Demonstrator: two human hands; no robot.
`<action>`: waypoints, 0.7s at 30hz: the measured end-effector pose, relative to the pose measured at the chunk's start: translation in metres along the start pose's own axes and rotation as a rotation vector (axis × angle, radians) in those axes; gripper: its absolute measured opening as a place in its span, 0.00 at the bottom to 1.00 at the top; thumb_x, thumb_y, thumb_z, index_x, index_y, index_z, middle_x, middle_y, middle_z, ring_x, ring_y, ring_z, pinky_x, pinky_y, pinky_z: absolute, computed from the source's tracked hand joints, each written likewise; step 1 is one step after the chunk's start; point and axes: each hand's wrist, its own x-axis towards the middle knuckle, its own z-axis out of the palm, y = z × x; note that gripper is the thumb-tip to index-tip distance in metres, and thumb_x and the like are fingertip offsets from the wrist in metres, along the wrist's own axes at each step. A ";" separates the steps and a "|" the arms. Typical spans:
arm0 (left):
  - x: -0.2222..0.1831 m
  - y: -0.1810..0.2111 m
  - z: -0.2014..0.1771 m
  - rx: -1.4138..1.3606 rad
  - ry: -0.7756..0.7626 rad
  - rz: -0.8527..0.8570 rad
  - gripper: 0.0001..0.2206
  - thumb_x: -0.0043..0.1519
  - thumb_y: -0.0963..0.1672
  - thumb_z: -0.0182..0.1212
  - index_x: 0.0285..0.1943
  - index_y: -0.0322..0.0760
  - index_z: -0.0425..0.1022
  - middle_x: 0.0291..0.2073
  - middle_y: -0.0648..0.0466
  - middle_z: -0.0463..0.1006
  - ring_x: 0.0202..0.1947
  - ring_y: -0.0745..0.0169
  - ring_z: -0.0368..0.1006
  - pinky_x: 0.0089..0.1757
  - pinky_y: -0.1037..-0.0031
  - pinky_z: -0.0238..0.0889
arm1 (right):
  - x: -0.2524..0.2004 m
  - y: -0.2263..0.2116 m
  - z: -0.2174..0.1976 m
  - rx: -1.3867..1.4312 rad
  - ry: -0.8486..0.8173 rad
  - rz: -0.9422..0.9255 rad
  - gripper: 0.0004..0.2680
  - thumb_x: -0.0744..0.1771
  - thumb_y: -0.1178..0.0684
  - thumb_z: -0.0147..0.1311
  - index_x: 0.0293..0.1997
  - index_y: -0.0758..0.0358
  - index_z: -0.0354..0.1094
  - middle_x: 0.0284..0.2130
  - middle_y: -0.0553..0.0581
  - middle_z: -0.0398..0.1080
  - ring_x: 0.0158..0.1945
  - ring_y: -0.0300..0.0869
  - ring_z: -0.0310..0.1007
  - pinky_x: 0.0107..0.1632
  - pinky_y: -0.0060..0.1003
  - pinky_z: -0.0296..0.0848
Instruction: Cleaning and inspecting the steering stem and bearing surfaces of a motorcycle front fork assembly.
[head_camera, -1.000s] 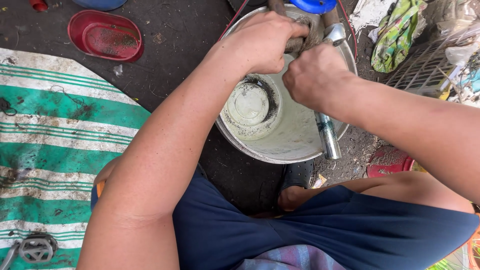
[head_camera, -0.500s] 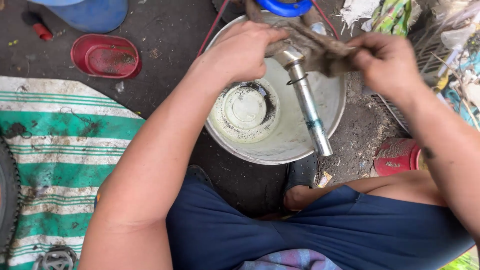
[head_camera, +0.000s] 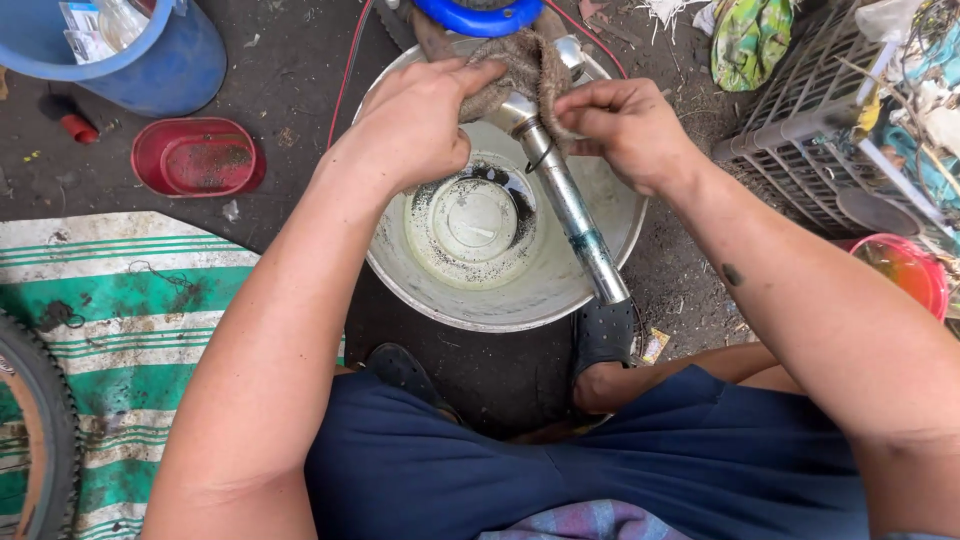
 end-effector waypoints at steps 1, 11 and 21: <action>0.000 -0.001 0.000 0.003 -0.003 0.001 0.42 0.53 0.37 0.57 0.85 0.47 0.64 0.75 0.31 0.68 0.76 0.33 0.61 0.67 0.50 0.57 | 0.003 0.002 0.005 0.004 0.001 -0.001 0.05 0.73 0.62 0.58 0.50 0.58 0.80 0.46 0.53 0.82 0.44 0.37 0.80 0.50 0.33 0.86; -0.002 -0.007 0.002 0.016 0.102 0.124 0.40 0.50 0.39 0.59 0.82 0.39 0.70 0.70 0.32 0.75 0.69 0.29 0.70 0.61 0.49 0.63 | 0.027 0.028 0.020 -0.074 0.252 -0.102 0.11 0.66 0.65 0.77 0.36 0.58 0.74 0.29 0.50 0.79 0.32 0.31 0.81 0.37 0.24 0.84; -0.006 0.001 -0.007 0.003 0.038 0.081 0.38 0.55 0.39 0.57 0.82 0.39 0.68 0.75 0.35 0.71 0.73 0.30 0.64 0.65 0.45 0.58 | 0.024 0.028 0.026 0.449 0.335 0.232 0.08 0.70 0.69 0.63 0.39 0.62 0.72 0.34 0.57 0.78 0.28 0.39 0.80 0.24 0.25 0.82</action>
